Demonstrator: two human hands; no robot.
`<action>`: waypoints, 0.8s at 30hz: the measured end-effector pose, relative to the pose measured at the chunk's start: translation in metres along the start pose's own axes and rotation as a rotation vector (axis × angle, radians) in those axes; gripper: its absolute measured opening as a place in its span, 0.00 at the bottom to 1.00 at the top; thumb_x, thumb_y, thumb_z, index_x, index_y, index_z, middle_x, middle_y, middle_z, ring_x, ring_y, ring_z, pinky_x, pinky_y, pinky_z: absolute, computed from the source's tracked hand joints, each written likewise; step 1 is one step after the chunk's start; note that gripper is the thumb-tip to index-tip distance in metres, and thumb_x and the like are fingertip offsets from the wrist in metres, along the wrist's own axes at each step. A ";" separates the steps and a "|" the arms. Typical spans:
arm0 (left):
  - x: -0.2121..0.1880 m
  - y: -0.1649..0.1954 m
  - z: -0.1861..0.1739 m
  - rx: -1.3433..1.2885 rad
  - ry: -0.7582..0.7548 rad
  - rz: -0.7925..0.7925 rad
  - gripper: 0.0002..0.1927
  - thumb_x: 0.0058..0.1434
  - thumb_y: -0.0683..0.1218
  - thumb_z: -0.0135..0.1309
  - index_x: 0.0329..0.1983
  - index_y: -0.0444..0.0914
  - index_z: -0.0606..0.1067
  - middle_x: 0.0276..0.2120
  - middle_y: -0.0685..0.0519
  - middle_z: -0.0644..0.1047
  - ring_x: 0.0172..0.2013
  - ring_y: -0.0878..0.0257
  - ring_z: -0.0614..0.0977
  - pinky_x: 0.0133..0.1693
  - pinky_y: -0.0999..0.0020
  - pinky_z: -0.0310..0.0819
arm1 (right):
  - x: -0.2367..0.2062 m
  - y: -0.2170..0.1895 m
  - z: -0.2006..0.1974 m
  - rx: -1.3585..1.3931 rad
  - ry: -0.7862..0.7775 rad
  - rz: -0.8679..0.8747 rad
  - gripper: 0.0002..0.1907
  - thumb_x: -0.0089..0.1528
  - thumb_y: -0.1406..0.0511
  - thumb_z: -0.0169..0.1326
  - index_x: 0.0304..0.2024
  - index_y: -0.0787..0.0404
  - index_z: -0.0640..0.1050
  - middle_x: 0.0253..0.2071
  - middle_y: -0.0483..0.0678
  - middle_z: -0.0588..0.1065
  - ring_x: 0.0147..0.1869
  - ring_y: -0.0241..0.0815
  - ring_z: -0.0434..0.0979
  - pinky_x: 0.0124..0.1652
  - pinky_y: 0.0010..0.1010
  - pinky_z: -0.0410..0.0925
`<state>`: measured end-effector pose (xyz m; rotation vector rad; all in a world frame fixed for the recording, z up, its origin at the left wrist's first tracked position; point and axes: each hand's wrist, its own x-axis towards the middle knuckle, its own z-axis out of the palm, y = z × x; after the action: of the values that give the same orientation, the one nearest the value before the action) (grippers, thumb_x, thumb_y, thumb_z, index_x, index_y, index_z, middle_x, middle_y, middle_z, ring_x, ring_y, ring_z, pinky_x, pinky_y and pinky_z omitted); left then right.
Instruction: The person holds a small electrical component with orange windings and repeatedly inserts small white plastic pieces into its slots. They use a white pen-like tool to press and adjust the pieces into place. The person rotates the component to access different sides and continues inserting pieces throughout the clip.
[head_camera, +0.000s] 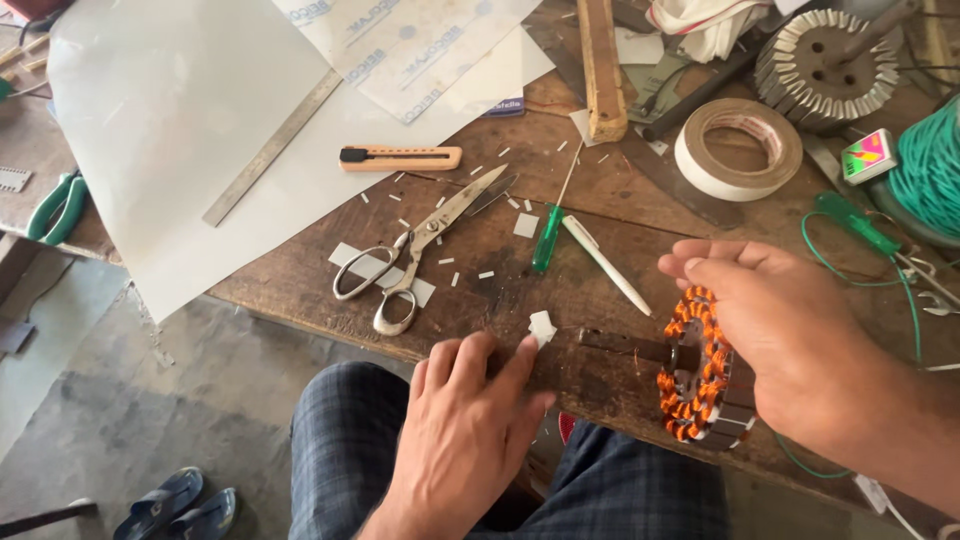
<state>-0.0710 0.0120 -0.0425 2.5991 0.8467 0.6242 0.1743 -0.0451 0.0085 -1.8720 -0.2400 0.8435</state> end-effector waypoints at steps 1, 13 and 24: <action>-0.002 -0.001 0.000 0.001 -0.002 0.022 0.26 0.57 0.53 0.61 0.57 0.37 0.76 0.50 0.43 0.72 0.52 0.45 0.73 0.51 0.51 0.66 | 0.000 0.000 0.000 0.000 0.005 0.004 0.06 0.63 0.69 0.54 0.42 0.64 0.78 0.44 0.46 0.82 0.50 0.35 0.80 0.53 0.27 0.68; -0.006 0.020 0.011 -0.585 0.112 -0.192 0.08 0.59 0.38 0.62 0.42 0.38 0.82 0.35 0.53 0.84 0.39 0.60 0.86 0.40 0.69 0.82 | -0.002 0.003 0.001 0.051 -0.004 0.009 0.07 0.62 0.70 0.53 0.42 0.64 0.79 0.44 0.46 0.82 0.50 0.35 0.80 0.52 0.28 0.69; 0.032 0.088 0.002 -1.061 0.024 -0.286 0.09 0.59 0.36 0.61 0.43 0.38 0.81 0.37 0.54 0.84 0.37 0.67 0.88 0.40 0.74 0.83 | -0.008 -0.004 0.002 0.062 -0.013 0.056 0.09 0.63 0.68 0.51 0.44 0.63 0.79 0.46 0.45 0.81 0.50 0.35 0.78 0.50 0.29 0.69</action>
<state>-0.0051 -0.0358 0.0037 1.4922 0.6168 0.7433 0.1680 -0.0462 0.0147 -1.8236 -0.1681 0.8919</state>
